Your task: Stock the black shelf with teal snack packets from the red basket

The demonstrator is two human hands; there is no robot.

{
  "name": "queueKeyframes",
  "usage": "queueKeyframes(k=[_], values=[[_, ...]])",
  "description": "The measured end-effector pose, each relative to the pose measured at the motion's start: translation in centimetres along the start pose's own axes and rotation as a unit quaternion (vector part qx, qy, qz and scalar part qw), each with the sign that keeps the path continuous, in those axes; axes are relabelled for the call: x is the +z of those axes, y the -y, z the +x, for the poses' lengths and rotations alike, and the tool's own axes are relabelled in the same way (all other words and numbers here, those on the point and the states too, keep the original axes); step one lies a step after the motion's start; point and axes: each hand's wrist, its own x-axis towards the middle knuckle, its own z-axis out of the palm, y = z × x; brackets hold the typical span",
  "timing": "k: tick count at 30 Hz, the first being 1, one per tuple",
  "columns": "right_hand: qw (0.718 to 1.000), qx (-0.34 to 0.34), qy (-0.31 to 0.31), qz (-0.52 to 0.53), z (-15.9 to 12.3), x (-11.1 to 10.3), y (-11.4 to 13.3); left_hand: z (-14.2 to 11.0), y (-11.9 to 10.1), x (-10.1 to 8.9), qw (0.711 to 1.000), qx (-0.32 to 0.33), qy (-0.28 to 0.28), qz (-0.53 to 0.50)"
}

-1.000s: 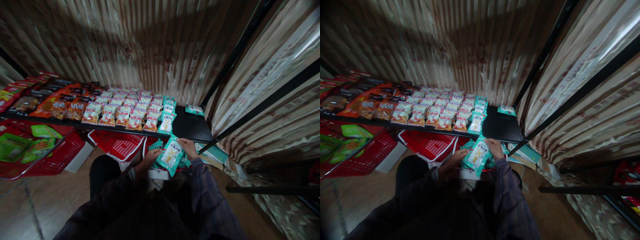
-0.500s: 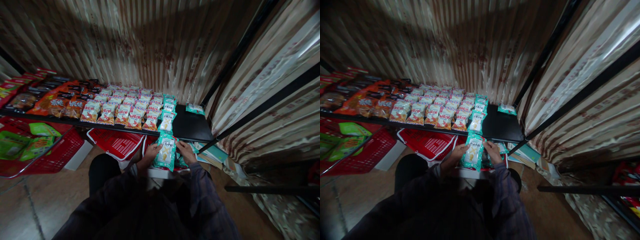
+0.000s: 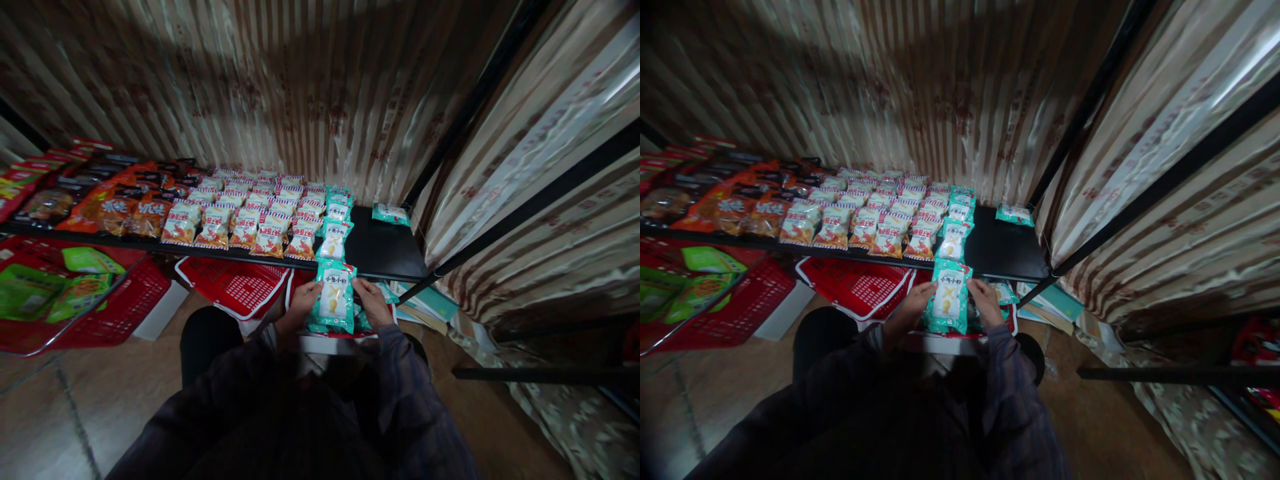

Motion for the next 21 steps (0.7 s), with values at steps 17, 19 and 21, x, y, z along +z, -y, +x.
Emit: queueKeyframes(k=[17,19,21], values=[[0.996,0.004,0.065,0.053,-2.9,0.8,0.6,0.7,-2.8,1.6,0.998,0.058,-0.020,-0.028],[0.998,-0.002,0.034,0.052,-2.8,0.7,0.7,0.7,-2.7,1.5,0.997,0.077,-0.016,-0.016],[0.998,-0.016,0.000,0.055,-2.8,0.7,1.0,0.7,-2.4,1.5,0.992,0.120,-0.048,0.008]])
